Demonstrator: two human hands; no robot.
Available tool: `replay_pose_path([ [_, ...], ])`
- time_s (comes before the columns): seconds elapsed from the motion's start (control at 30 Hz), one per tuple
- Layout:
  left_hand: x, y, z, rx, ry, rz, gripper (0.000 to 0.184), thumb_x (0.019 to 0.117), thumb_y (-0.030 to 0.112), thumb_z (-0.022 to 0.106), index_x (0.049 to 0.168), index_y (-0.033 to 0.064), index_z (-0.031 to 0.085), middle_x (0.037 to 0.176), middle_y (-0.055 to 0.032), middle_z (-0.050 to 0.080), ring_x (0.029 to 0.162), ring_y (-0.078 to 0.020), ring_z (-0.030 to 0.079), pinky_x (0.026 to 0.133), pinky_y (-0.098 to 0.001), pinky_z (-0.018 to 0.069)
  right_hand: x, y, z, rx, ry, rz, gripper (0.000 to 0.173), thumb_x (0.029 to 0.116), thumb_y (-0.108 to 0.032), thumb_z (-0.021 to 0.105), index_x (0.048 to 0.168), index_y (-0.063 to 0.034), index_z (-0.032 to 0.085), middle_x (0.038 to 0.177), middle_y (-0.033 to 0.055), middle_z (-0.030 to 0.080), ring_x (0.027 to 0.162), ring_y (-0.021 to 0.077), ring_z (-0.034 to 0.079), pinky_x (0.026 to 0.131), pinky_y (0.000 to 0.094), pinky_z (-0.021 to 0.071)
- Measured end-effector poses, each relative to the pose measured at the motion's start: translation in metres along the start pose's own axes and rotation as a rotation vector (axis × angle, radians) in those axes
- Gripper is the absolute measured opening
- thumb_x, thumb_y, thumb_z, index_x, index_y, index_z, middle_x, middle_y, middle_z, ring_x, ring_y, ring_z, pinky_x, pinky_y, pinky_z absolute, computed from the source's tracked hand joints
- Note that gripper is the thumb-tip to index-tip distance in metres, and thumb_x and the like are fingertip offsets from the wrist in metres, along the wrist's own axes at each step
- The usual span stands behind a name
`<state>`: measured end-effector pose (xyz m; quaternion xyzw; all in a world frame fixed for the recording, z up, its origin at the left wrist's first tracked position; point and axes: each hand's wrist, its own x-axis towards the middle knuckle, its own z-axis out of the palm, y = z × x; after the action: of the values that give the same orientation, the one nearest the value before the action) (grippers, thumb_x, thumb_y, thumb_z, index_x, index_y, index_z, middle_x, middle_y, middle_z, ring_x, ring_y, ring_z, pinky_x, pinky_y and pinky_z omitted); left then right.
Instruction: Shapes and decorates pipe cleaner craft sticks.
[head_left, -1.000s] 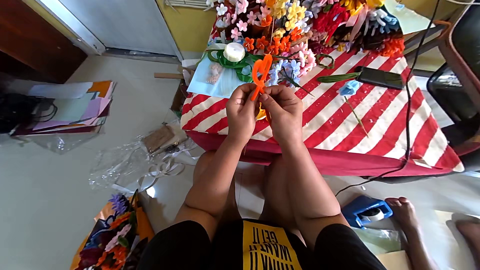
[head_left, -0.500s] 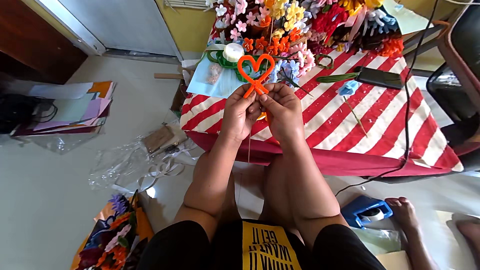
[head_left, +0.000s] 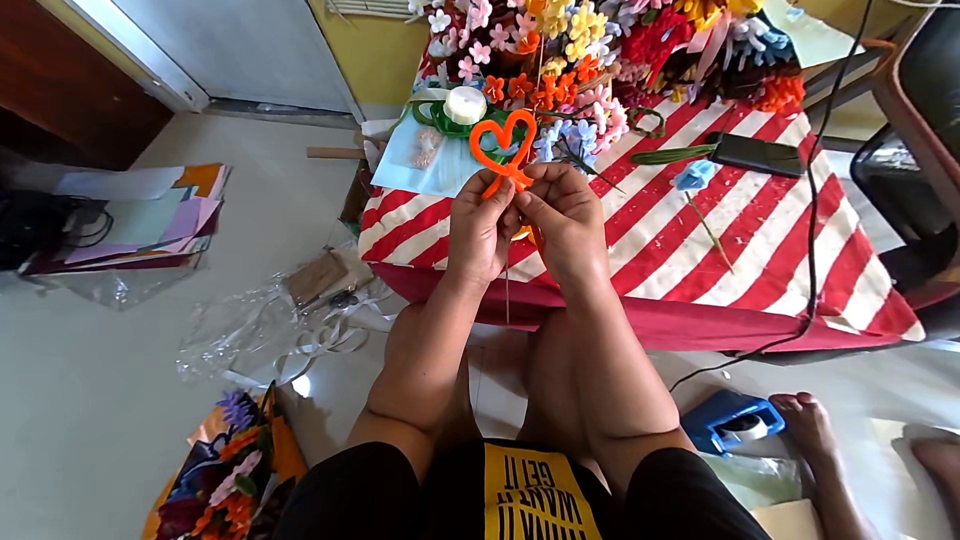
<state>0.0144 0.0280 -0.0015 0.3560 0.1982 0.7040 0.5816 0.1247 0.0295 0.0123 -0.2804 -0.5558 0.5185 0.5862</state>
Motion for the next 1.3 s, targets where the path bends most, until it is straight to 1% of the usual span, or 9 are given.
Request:
replay_pose_path([
  [0.07, 0.001, -0.001, 0.001, 0.02, 0.061, 0.015, 0.017, 0.1063, 0.012, 0.05, 0.1, 0.0129, 0.065, 0.074, 0.0019, 0.062, 0.058, -0.0018, 0.056, 0.055, -0.0147, 0.0497, 0.001, 0.001, -0.001, -0.042, 0.005, 0.005, 0.031, 0.0964, 0.005, 0.058, 0.126, -0.006, 0.056, 0.085, 0.0015, 0.064, 0.067, 0.0069, 0.064, 0.063, 0.0221, 0.058],
  [0.13, 0.001, 0.0, 0.001, 0.097, 0.09, 0.007, 0.017, 0.1074, 0.017, 0.05, 0.102, 0.0161, 0.067, 0.081, 0.0035, 0.065, 0.066, -0.0008, 0.061, 0.061, -0.0146, 0.0524, 0.001, 0.002, -0.002, -0.081, 0.023, 0.019, 0.031, 0.095, 0.004, 0.059, 0.124, -0.0066, 0.058, 0.084, 0.0008, 0.064, 0.067, 0.0059, 0.061, 0.063, 0.0208, 0.0553],
  [0.27, 0.001, 0.003, 0.001, 0.081, 0.093, -0.058, 0.017, 0.1077, 0.019, 0.051, 0.104, 0.0179, 0.067, 0.085, 0.0035, 0.067, 0.067, -0.0004, 0.063, 0.06, -0.0147, 0.0537, 0.002, 0.003, -0.001, -0.102, 0.039, 0.055, 0.016, 0.0964, 0.002, 0.059, 0.111, -0.0055, 0.062, 0.087, 0.0017, 0.066, 0.067, 0.0046, 0.062, 0.062, 0.0191, 0.0546],
  [0.33, 0.004, 0.002, -0.001, 0.022, 0.084, -0.073, 0.017, 0.1062, 0.011, 0.051, 0.101, 0.0154, 0.066, 0.086, 0.0007, 0.07, 0.07, -0.0032, 0.066, 0.062, -0.0171, 0.0557, 0.002, 0.003, -0.002, -0.098, 0.039, 0.079, 0.012, 0.0972, 0.001, 0.059, 0.106, -0.0063, 0.062, 0.085, 0.0006, 0.066, 0.066, 0.0036, 0.061, 0.061, 0.0179, 0.0533],
  [0.43, 0.007, -0.001, -0.002, -0.053, 0.066, -0.042, 0.018, 0.0951, -0.005, 0.057, 0.097, 0.0102, 0.066, 0.089, -0.0042, 0.072, 0.075, -0.0083, 0.069, 0.066, -0.0225, 0.0589, 0.004, 0.003, -0.004, -0.04, 0.033, 0.099, 0.01, 0.0971, 0.0, 0.059, 0.101, -0.0077, 0.063, 0.082, -0.0006, 0.064, 0.066, 0.0031, 0.061, 0.061, 0.0185, 0.0539],
  [0.8, 0.002, 0.0, 0.001, 0.086, 0.121, -0.009, 0.017, 0.1018, 0.001, 0.054, 0.101, 0.0102, 0.068, 0.087, 0.0011, 0.071, 0.078, -0.0042, 0.068, 0.075, -0.021, 0.0588, 0.005, 0.002, -0.005, -0.007, 0.021, 0.164, 0.015, 0.0971, 0.001, 0.059, 0.088, -0.0078, 0.067, 0.073, -0.0024, 0.062, 0.061, 0.0015, 0.056, 0.058, 0.0156, 0.0489],
  [0.93, 0.002, 0.0, 0.0, 0.084, 0.12, -0.045, 0.017, 0.1031, 0.004, 0.054, 0.098, 0.0096, 0.069, 0.086, 0.001, 0.071, 0.076, -0.0043, 0.069, 0.074, -0.0214, 0.0591, 0.008, 0.004, -0.006, 0.023, 0.035, 0.181, 0.016, 0.0966, 0.004, 0.058, 0.089, -0.0057, 0.068, 0.074, -0.0024, 0.065, 0.065, 0.0015, 0.06, 0.063, 0.0167, 0.0519],
  [1.07, -0.002, 0.005, -0.001, 0.123, 0.068, -0.098, 0.015, 0.1043, 0.012, 0.056, 0.099, 0.0148, 0.07, 0.084, 0.0032, 0.07, 0.07, -0.0018, 0.066, 0.067, -0.0189, 0.0574, 0.008, 0.004, -0.007, 0.026, 0.02, 0.182, 0.018, 0.0968, 0.003, 0.056, 0.089, -0.0061, 0.069, 0.074, -0.0031, 0.066, 0.066, 0.0017, 0.061, 0.065, 0.0178, 0.0534],
  [1.3, -0.002, 0.006, -0.006, 0.11, 0.006, -0.134, 0.015, 0.1025, 0.011, 0.057, 0.098, 0.0154, 0.071, 0.086, 0.0031, 0.07, 0.075, -0.0025, 0.066, 0.074, -0.0213, 0.0576, 0.012, 0.007, -0.013, 0.018, -0.012, 0.173, 0.018, 0.0948, 0.005, 0.057, 0.088, -0.0059, 0.069, 0.074, -0.0028, 0.066, 0.064, 0.0013, 0.06, 0.063, 0.0166, 0.0517],
])
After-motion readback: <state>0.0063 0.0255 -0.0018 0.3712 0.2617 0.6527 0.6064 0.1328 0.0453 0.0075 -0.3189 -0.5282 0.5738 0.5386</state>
